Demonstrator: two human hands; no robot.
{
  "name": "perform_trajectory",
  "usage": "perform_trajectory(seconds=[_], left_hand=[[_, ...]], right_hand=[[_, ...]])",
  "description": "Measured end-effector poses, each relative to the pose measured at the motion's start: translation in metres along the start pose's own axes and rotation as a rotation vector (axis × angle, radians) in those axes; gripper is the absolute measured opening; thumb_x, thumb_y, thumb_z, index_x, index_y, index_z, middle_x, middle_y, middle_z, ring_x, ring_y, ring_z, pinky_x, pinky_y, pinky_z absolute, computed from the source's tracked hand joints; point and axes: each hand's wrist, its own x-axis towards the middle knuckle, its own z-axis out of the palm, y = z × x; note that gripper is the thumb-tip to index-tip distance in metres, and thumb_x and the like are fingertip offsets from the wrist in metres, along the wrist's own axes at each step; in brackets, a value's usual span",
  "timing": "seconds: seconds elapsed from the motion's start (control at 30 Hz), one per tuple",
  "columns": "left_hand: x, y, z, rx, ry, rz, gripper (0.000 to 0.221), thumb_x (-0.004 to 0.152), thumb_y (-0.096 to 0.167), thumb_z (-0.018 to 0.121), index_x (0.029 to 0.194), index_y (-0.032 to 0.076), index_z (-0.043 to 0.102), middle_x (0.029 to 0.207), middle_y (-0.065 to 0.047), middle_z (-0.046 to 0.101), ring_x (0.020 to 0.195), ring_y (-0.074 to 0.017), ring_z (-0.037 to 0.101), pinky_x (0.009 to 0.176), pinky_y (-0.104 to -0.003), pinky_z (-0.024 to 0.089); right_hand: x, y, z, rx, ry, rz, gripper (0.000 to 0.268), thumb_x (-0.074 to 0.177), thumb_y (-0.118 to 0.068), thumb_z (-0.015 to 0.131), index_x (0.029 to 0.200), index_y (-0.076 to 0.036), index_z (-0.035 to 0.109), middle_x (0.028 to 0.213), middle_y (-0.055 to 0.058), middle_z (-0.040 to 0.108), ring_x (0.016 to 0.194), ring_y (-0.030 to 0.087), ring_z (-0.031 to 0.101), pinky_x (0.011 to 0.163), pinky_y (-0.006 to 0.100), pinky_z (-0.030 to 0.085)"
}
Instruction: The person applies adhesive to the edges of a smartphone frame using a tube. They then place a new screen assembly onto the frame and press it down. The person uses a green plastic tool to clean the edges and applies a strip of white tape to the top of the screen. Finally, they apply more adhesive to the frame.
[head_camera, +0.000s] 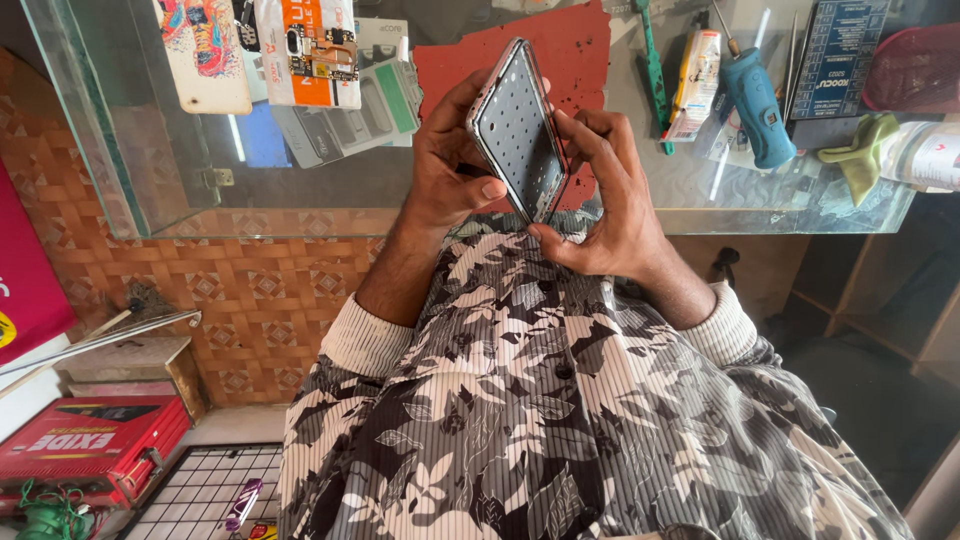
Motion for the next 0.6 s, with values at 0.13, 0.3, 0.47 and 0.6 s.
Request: perform_trajectory(seconds=[0.13,0.3,0.47,0.6], left_hand=[[0.001,0.0031,-0.0007,0.033,-0.037,0.005,0.093,0.087,0.02,0.091,0.16,0.002,0.036,0.154,-0.027,0.05,0.137,-0.028,0.062,0.11,-0.043,0.06],[-0.0006,0.0008,-0.0019,0.026,-0.044,0.002,0.092,0.088,0.02,0.09,0.16,0.004,0.036,0.154,-0.026,0.05,0.139,-0.0285,0.06,0.109,-0.044,0.061],[0.0003,-0.0019,-0.0039,0.06,-0.063,0.022,0.091,0.087,0.02,0.091,0.159,0.005,0.037,0.154,-0.025,0.05,0.14,-0.0293,0.059,0.104,-0.044,0.059],[-0.0001,0.0006,-0.002,0.051,-0.057,0.016,0.092,0.087,0.021,0.092,0.159,0.005,0.037,0.153,-0.026,0.051,0.141,-0.0294,0.058,0.109,-0.045,0.061]], right_hand=[[0.001,-0.0028,-0.0012,0.022,-0.004,-0.004,0.098,0.078,-0.032,0.086,0.159,0.001,0.04,0.138,0.019,0.044,0.127,0.03,0.055,0.102,0.042,0.054],[0.0018,-0.0037,-0.0014,0.024,-0.003,-0.013,0.099,0.077,-0.032,0.086,0.159,0.0,0.04,0.138,0.019,0.044,0.127,0.03,0.055,0.102,0.042,0.054],[0.0014,-0.0019,-0.0007,0.015,-0.006,-0.02,0.1,0.077,-0.032,0.087,0.159,0.0,0.04,0.136,0.018,0.044,0.125,0.029,0.054,0.099,0.041,0.053],[0.0014,0.0006,0.0,0.006,-0.005,-0.032,0.1,0.077,-0.033,0.086,0.159,0.001,0.04,0.134,0.018,0.044,0.122,0.028,0.054,0.098,0.041,0.053]])
